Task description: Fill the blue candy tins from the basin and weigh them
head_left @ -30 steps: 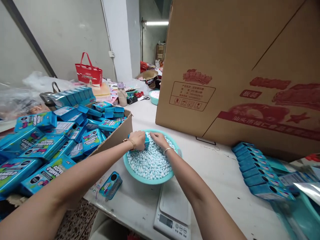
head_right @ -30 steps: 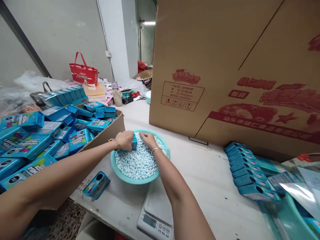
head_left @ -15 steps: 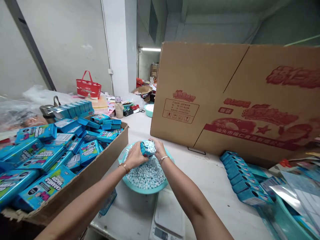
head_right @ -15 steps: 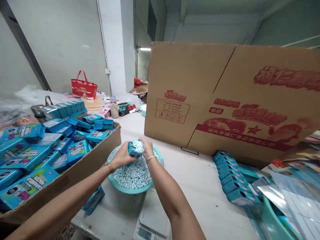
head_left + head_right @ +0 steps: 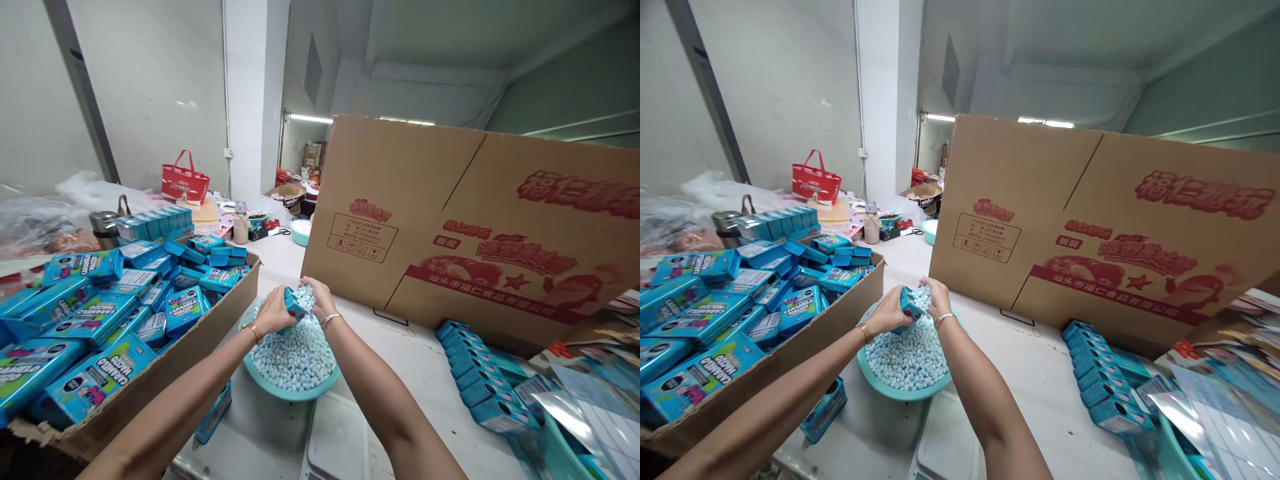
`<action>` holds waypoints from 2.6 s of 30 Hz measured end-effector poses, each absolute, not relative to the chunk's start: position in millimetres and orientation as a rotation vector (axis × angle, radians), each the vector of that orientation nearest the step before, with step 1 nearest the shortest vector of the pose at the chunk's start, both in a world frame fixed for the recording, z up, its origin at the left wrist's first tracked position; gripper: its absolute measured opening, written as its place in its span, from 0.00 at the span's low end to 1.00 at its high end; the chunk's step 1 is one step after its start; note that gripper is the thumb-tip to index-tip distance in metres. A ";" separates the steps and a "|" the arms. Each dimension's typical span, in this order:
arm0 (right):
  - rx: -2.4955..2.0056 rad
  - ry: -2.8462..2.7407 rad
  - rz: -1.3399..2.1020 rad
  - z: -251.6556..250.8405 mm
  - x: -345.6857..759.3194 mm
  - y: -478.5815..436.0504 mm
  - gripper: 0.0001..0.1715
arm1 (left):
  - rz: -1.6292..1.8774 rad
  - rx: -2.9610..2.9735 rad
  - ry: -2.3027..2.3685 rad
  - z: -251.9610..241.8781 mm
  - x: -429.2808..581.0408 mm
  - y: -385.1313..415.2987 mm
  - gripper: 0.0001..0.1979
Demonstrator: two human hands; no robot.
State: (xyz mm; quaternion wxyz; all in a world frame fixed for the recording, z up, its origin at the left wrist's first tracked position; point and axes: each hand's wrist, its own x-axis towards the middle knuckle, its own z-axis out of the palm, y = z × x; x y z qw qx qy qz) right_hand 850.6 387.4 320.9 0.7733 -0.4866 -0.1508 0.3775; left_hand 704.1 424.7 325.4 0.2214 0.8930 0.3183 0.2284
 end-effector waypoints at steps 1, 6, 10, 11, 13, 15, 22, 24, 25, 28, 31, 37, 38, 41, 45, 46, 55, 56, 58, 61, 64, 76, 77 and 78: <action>-1.055 -0.326 0.822 320.8 850.6 387.3 0.07 | 0.622 2.467 0.882 326.2 703.0 425.6 0.29; -1.040 -0.329 0.835 321.1 848.0 388.7 0.06 | 0.598 2.462 0.875 330.5 699.7 428.8 0.29; -1.040 -0.322 0.822 323.7 844.5 391.0 0.06 | 0.586 2.458 0.864 332.9 699.9 428.8 0.30; -1.040 -0.320 0.814 324.5 843.5 391.3 0.06 | 0.587 2.458 0.859 333.3 699.9 428.7 0.30; -1.041 -0.318 0.807 326.4 841.1 391.2 0.06 | 0.586 2.457 0.854 333.9 699.3 428.6 0.30; -1.043 -0.321 0.809 328.3 838.3 390.5 0.07 | 0.584 2.450 0.856 333.9 697.7 428.7 0.29; -1.056 -0.344 0.811 330.7 829.9 391.2 0.07 | 0.601 2.403 0.901 329.0 690.1 428.6 0.30; -1.064 -0.342 0.815 330.7 828.7 392.5 0.07 | 0.609 2.389 0.908 328.5 689.3 428.0 0.30; -1.067 -0.339 0.820 331.1 828.1 393.0 0.07 | 0.611 2.383 0.906 328.7 689.1 427.6 0.30; -1.075 -0.335 0.826 334.2 826.3 393.4 0.07 | 0.616 2.366 0.892 330.2 688.9 426.4 0.30; -1.079 -0.343 0.817 338.7 824.1 392.2 0.07 | 0.622 2.352 0.855 331.4 688.2 426.4 0.30; -1.075 -0.388 0.786 341.6 816.1 388.0 0.09 | 0.632 2.321 0.766 329.2 686.9 429.1 0.32; -1.071 -0.395 0.780 341.5 814.1 387.6 0.09 | 0.631 2.318 0.756 328.5 687.2 428.8 0.32; -1.073 -0.418 0.775 343.2 811.6 386.6 0.10 | 0.618 2.316 0.742 327.2 687.8 425.5 0.30; -1.132 -0.434 0.785 345.2 829.2 373.0 0.11 | 0.530 2.360 0.754 335.0 681.0 424.8 0.27; -1.161 -0.436 0.780 343.0 837.1 365.0 0.12 | 0.493 2.387 0.760 339.6 678.0 427.0 0.26; -1.585 -0.509 0.580 257.3 850.6 283.5 0.22 | -0.112 2.758 0.720 355.3 690.9 437.8 0.30; -1.635 -0.547 0.535 247.5 845.1 284.4 0.25 | -0.154 2.783 0.714 350.2 695.7 434.5 0.30; -1.699 -0.609 0.454 231.5 835.1 293.5 0.29 | -0.203 2.819 0.713 339.4 703.9 428.5 0.30; -1.572 -0.470 0.456 218.1 827.2 317.0 0.30 | -0.192 2.849 0.726 325.9 713.0 423.4 0.30; -1.388 -0.326 0.549 218.2 828.8 338.2 0.25 | -0.119 2.843 0.730 319.5 719.6 422.0 0.29; -1.098 -0.416 0.737 312.3 855.7 375.0 0.13 | 0.666 2.365 0.853 299.5 710.9 410.9 0.34; -1.101 -0.430 0.749 316.2 854.8 375.8 0.12 | 0.716 2.317 0.850 296.5 710.4 410.6 0.33; -1.104 -0.438 0.759 318.9 853.7 376.1 0.12 | 0.753 2.281 0.842 294.3 709.8 410.9 0.33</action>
